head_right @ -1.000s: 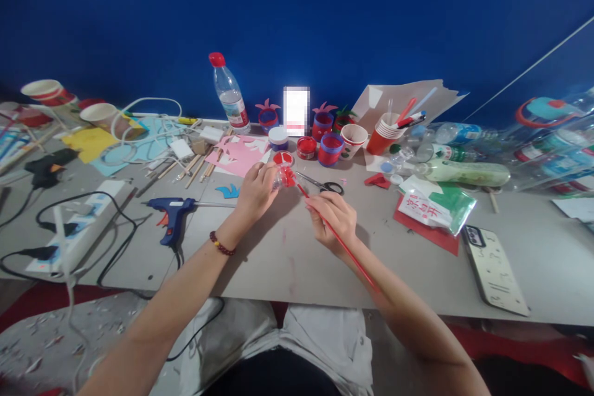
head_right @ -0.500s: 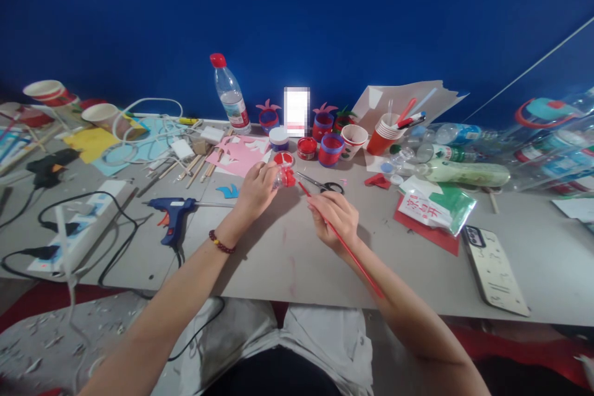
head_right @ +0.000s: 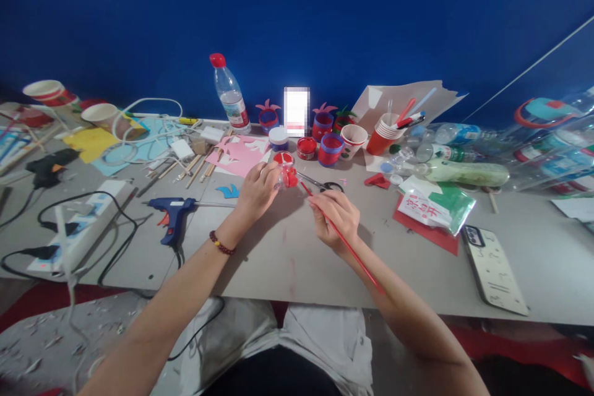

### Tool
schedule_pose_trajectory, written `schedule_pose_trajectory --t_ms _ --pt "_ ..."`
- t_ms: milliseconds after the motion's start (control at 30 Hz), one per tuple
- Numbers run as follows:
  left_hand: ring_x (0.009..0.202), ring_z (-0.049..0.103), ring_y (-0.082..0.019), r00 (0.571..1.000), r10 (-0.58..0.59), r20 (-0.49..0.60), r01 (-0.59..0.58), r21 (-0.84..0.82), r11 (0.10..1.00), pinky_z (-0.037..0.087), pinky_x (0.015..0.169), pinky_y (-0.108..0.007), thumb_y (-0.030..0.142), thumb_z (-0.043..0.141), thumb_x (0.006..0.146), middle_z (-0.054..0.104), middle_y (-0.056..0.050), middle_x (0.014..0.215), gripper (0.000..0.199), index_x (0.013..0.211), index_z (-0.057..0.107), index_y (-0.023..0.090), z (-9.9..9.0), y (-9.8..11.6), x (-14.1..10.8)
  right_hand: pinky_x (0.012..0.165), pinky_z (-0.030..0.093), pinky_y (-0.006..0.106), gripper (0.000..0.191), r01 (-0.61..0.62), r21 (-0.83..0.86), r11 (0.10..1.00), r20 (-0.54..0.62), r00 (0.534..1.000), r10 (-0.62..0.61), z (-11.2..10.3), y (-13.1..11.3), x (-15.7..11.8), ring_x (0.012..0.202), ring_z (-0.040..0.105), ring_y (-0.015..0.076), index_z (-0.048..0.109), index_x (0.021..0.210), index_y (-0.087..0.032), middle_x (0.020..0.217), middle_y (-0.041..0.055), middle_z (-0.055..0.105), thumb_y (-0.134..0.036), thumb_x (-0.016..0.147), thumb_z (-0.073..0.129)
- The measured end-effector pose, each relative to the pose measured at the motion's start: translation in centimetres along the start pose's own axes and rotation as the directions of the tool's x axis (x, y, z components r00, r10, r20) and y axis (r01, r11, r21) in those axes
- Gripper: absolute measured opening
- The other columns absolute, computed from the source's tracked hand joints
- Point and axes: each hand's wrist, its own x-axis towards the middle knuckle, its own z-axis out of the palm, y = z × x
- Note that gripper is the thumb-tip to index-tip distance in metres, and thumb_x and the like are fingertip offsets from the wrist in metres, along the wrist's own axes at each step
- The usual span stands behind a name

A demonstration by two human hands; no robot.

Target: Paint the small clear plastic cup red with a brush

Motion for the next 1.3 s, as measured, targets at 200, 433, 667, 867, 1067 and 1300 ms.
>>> schedule_pose_trajectory --t_ms 200,433,667,867,1067,1300 --pt "0.123 0.059 -0.032 0.999 -0.04 -0.03 0.039 -0.02 0.999 0.05 0.105 -0.053 0.003 0.059 0.084 0.062 -0.017 0.133 0.045 0.125 0.054 0.019 0.1 -0.4 0.1 0.068 0.06 0.03 0.022 0.023 -0.003 1.0 0.022 1.0 -0.023 -0.1 -0.6 0.3 0.077 0.072 0.0187 0.071 0.105 -0.027 0.08 0.0006 0.078 -0.012 0.091 0.061" --pt "0.122 0.059 -0.034 0.991 -0.117 -0.065 0.115 -0.03 0.993 0.049 0.105 -0.052 0.006 0.068 0.079 0.062 -0.018 0.129 0.049 0.123 0.051 0.018 0.2 -0.5 0.3 0.067 0.059 0.03 0.02 0.049 0.015 0.999 0.02 0.999 -0.049 -0.2 -0.7 0.6 0.078 0.071 0.019 0.07 0.102 -0.024 0.078 0.0015 0.076 -0.011 0.091 0.06" --pt "0.11 0.063 -0.03 0.959 -0.262 -0.106 0.225 -0.275 0.935 0.055 0.094 -0.047 0.03 0.078 0.08 0.06 -0.015 0.117 0.058 0.124 0.041 0.02 0.2 -0.3 0.0 0.07 0.059 0.032 0.022 0.072 0.031 0.997 -0.005 0.997 -0.072 -0.3 -0.5 0.4 0.079 0.07 0.0194 0.07 0.107 -0.022 0.083 0.0029 0.078 -0.011 0.091 0.06" --pt "0.112 0.061 -0.025 0.937 -0.335 -0.097 0.254 -0.465 0.848 0.054 0.095 -0.044 0.032 0.06 0.094 0.056 -0.014 0.12 0.041 0.126 0.038 0.02 0.4 0.1 -0.2 0.07 0.06 0.032 0.022 0.05 0.02 0.999 -0.053 0.997 -0.049 -0.5 -0.5 0.8 0.078 0.072 0.0192 0.071 0.106 -0.025 0.082 0.0021 0.078 -0.013 0.093 0.057" --pt "0.122 0.059 -0.031 0.939 -0.293 -0.182 0.181 -0.463 0.868 0.05 0.102 -0.053 0.035 0.066 0.091 0.058 -0.016 0.126 0.054 0.135 0.038 0.022 1.1 -0.3 -0.3 0.071 0.06 0.031 0.02 0.047 0.007 0.999 -0.082 0.996 -0.047 -0.5 -0.4 0.9 0.078 0.073 0.0188 0.072 0.105 -0.024 0.083 0.0028 0.079 -0.015 0.094 0.057" --pt "0.12 0.059 -0.031 0.964 -0.181 -0.194 0.091 -0.401 0.911 0.05 0.102 -0.052 0.025 0.07 0.086 0.058 -0.015 0.127 0.056 0.134 0.041 0.022 1.3 -0.7 -0.3 0.073 0.06 0.031 0.024 0.034 0.008 0.999 -0.054 0.998 -0.034 -0.1 -0.1 0.5 0.079 0.072 0.0182 0.072 0.111 -0.024 0.086 0.0027 0.079 -0.013 0.093 0.061"
